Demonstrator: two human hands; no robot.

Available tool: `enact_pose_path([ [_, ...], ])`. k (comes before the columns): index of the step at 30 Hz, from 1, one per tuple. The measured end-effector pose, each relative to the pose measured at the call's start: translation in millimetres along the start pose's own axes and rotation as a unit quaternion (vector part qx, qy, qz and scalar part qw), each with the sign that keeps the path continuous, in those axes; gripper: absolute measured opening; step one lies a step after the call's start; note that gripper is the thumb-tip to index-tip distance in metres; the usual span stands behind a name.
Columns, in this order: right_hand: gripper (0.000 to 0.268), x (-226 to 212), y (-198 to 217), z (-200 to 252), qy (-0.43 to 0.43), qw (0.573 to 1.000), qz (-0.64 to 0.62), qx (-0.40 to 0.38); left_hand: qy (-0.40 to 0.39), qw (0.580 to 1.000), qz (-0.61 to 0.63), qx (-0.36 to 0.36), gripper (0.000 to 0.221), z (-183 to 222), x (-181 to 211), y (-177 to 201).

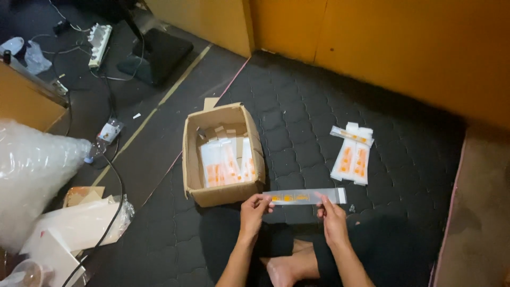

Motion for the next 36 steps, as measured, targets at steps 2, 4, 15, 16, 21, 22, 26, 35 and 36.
enact_pose_path([
  [2,0.038,-1,-1,1,0.003,1.0,0.003,-0.003,-0.002,1.0,-0.009,-0.002,0.016,-1,3,-1],
  [4,0.038,-1,0,1,0.007,1.0,0.005,-0.005,-0.004,1.0,-0.019,-0.006,0.017,-1,2,-1],
  [15,0.03,-6,5,-10,0.01,1.0,0.008,0.004,-0.034,0.998,-0.041,-0.034,0.012,3,-11,-3],
  [16,0.03,-13,1,-8,0.011,1.0,0.008,0.004,-0.035,0.998,-0.041,-0.035,0.012,6,-21,0],
  [21,0.032,-12,-6,-27,0.027,0.997,0.021,-0.067,0.014,0.956,-0.231,-0.178,0.005,28,-75,-2],
  [22,0.032,-19,-16,-17,0.028,0.997,0.02,-0.068,0.013,0.956,-0.232,-0.178,0.005,36,-73,-5],
  [26,0.028,-21,-42,2,0.024,0.984,0.063,-0.163,-0.001,0.927,-0.263,-0.267,0.027,56,-40,-28],
  [35,0.024,-2,-47,11,0.017,0.961,0.205,-0.187,-0.069,0.968,-0.158,-0.18,0.029,16,7,-69],
  [36,0.023,-7,-50,14,0.028,0.958,0.218,-0.186,-0.095,0.97,-0.166,-0.147,0.03,9,4,-72],
])
Point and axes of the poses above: each hand's wrist, its own z-axis away from the middle knuckle, its own y-axis out of the back of the hand, x = y × z, the point moved 4 cm from there along -z, towards the middle knuckle, and after that the axes turned 4 degrees about -y, right-handed, at the moved point
